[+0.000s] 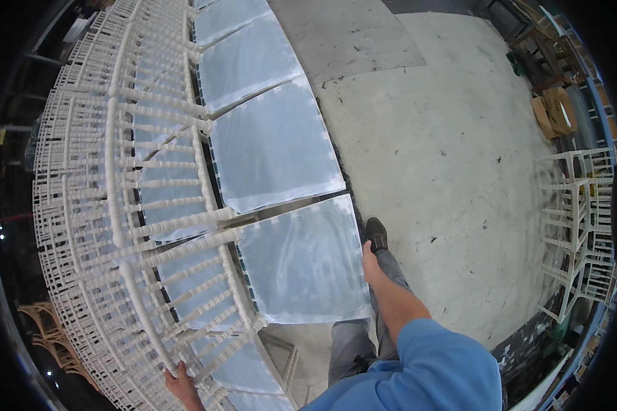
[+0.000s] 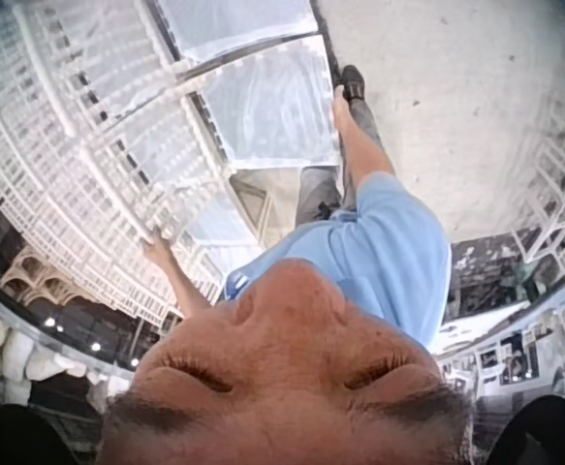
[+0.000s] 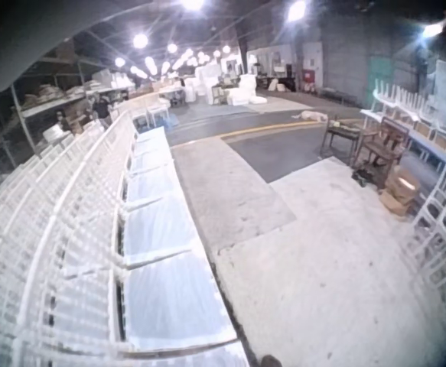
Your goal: The person attaches green webbing strips to the seat frame of a white wooden chair using a pneumatic staple gun. They position each strip, staple it in place, and trim excess material with scissors.
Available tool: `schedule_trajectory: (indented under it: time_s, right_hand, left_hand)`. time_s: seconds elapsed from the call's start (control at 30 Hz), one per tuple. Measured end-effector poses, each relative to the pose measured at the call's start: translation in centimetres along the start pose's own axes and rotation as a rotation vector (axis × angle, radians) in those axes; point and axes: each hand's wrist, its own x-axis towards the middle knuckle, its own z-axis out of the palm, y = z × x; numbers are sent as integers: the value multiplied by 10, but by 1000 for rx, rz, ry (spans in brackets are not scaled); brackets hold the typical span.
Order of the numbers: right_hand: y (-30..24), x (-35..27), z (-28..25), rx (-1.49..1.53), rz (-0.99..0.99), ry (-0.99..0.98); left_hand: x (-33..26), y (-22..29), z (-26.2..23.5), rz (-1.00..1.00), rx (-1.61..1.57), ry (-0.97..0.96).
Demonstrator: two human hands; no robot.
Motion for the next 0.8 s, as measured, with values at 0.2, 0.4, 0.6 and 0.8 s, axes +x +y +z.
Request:
schedule_trajectory:
  time_s: [0.2, 0.4, 0.6, 0.8]
  right_hand:
    - [-19, -7, 3, -75, -67, -3]
    - [-21, -29, -4, -345, -216, -5]
    - [-66, -115, -70, -766, -541, 199]
    - [-37, -197, -259, -596, -602, 508]
  left_hand:
    - [-13, -4, 1, 5, 46, -14]
    - [-19, -3, 2, 80, 7, -14]
    - [-35, 2, -21, 278, 305, -36]
    - [-43, 15, -23, 504, 223, -128]
